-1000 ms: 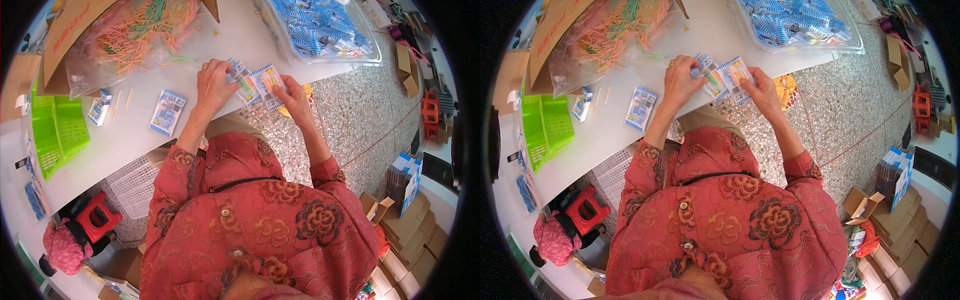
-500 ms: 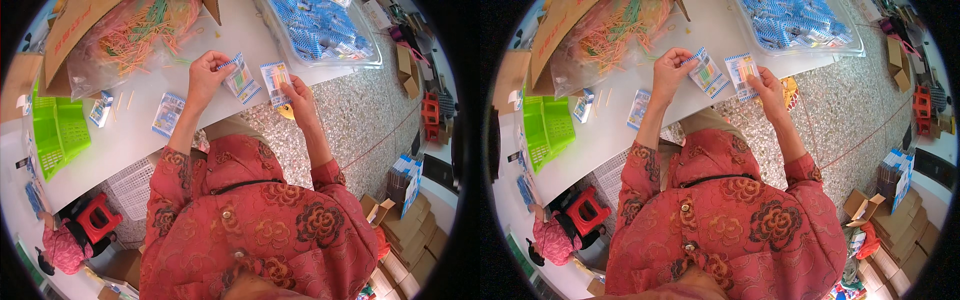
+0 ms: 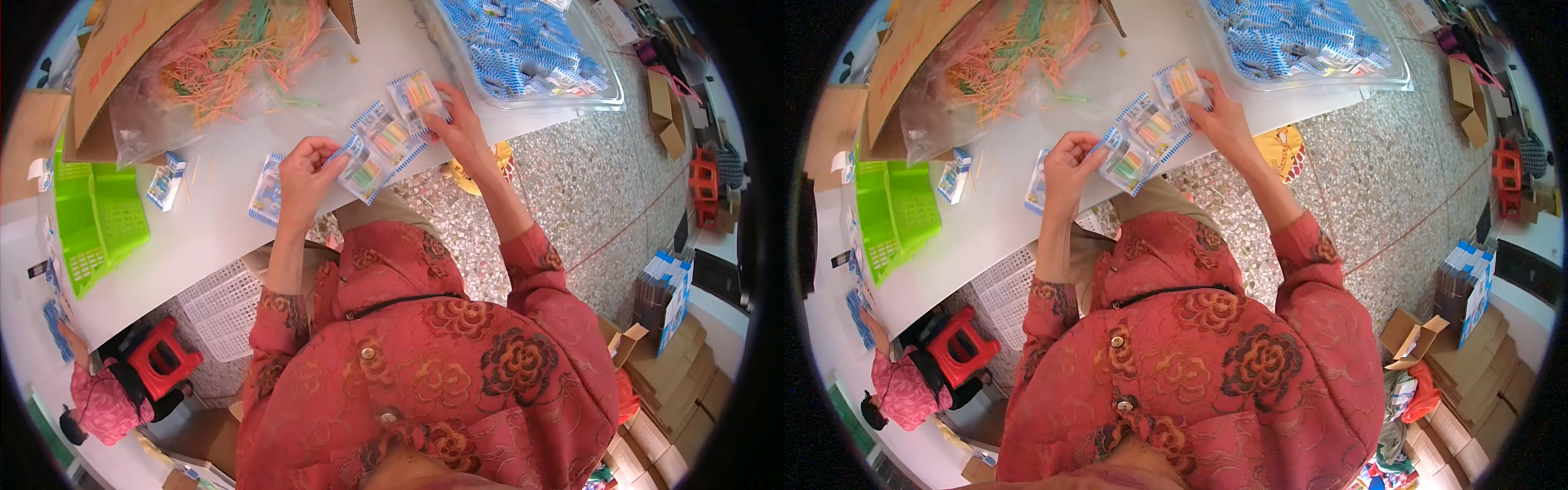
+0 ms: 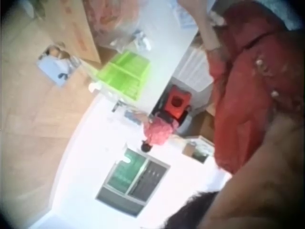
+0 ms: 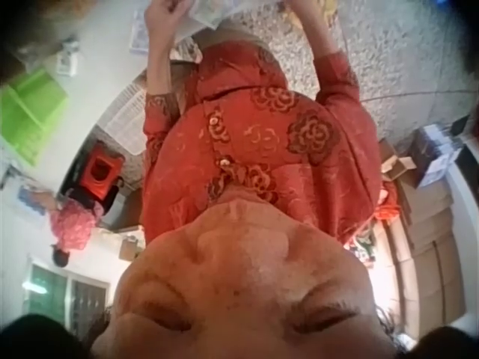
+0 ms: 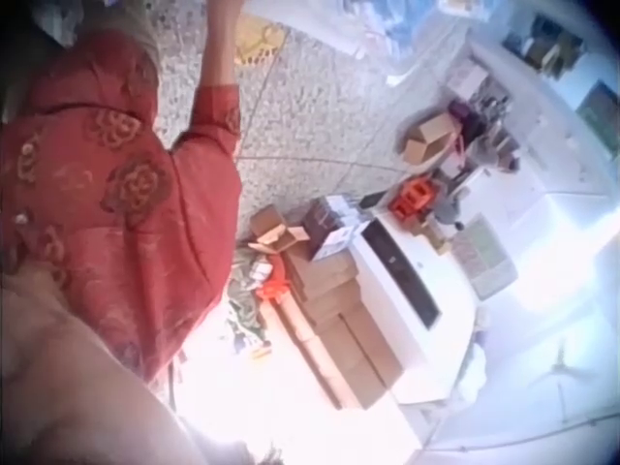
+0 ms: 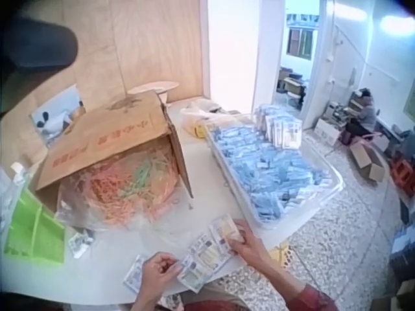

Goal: Packaging small wooden sticks into blue plastic bags and sealing them with rubber bands.

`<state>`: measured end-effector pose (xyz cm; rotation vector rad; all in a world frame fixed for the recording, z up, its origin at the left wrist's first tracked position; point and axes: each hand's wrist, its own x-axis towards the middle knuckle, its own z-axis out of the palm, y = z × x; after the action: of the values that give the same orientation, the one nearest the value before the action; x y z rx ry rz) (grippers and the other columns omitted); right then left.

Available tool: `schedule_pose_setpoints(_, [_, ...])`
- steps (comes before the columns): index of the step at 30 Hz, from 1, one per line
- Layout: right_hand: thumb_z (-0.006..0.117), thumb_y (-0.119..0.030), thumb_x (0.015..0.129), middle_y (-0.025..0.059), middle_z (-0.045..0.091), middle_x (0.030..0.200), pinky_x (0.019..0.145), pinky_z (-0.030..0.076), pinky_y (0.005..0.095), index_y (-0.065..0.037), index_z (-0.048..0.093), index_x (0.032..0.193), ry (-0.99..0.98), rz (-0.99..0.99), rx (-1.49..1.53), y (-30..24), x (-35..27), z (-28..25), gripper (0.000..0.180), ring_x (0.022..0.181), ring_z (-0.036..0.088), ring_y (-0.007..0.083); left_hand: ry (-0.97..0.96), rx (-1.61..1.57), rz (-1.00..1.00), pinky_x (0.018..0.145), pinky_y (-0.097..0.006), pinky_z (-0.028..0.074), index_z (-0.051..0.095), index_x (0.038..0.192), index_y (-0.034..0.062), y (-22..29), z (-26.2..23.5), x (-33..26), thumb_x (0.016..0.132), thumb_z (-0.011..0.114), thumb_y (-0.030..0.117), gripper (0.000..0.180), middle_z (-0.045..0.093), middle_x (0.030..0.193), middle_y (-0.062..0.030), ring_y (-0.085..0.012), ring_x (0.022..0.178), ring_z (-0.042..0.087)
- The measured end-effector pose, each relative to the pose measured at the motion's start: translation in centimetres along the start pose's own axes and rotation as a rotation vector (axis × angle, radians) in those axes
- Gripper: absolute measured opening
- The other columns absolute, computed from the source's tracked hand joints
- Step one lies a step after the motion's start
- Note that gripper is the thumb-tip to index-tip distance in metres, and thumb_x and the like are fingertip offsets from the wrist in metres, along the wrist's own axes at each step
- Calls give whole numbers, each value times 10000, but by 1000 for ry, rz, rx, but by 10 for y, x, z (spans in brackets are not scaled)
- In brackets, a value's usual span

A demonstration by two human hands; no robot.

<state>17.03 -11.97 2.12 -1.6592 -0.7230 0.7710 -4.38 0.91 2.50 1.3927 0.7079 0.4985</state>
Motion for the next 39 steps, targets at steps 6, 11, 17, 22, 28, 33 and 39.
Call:
schedule_pose_setpoints(6, [630, -70, 812, 149, 576, 1141, 705, 494, 278, -22, 325, 1363, 161, -224, -25, 8, 61, 21, 632, 830, 587, 156, 57, -56, 103, 696, -189, 453, 580, 1002, -6, -11, -11, -18, 826, 631, -25, 183, 618, 876, -12, -55, 781, 562])
schedule_pose_setpoints(11, [680, -110, 743, 243, 411, 1336, 969, 398, 423, -60, 359, 1355, 321, -642, -712, 16, 45, 34, 692, 1165, 467, 363, 99, 166, 79, 647, -182, 450, 585, 1005, 2, -47, -17, -17, 834, 626, -13, 177, 611, 847, 8, -38, 736, 548])
schedule_pose_setpoints(17, [682, -98, 723, 236, 441, 1296, 990, 380, 453, -55, 485, 1258, -91, -596, -810, 16, -23, 41, 572, 1193, 431, 410, 108, 160, 95, 616, -183, 441, 607, 985, -5, -37, -12, -23, 829, 629, 7, 158, 630, 839, 2, -29, 709, 536])
schedule_pose_setpoints(22, [677, -41, 724, 228, 476, 1259, 923, 439, 409, -80, 441, 1314, 49, -443, -619, 14, -10, 32, 637, 1129, 498, 374, 99, 161, 125, 630, -178, 447, 592, 987, -14, -37, -7, -20, 843, 626, 3, 149, 623, 858, 2, -29, 714, 539])
schedule_pose_setpoints(28, [664, 16, 726, 137, 630, 1020, 800, 489, 297, -55, 399, 1348, -19, -43, -287, 4, 6, 27, 680, 891, 624, 219, 124, 158, 138, 630, -180, 449, 597, 982, -10, -38, -6, -21, 841, 628, 5, 144, 619, 853, 8, -29, 716, 537])
schedule_pose_setpoints(33, [665, -19, 761, 44, 655, 955, 750, 486, 262, -7, 478, 1278, -56, -116, -13, 19, 5, 24, 550, 832, 605, 108, 107, 172, 154, 617, -175, 437, 597, 984, -6, -40, -6, -23, 847, 627, 15, 142, 609, 849, 17, -28, 716, 531])
schedule_pose_setpoints(39, [637, -72, 826, 16, 648, 932, 678, 470, 225, 5, 597, 1093, -132, -10, 250, 16, 7, 22, 281, 779, 566, 52, 134, 164, 184, 598, -207, 448, 618, 958, 5, -39, -4, -23, 812, 647, 15, 149, 635, 808, -4, -41, 657, 520])
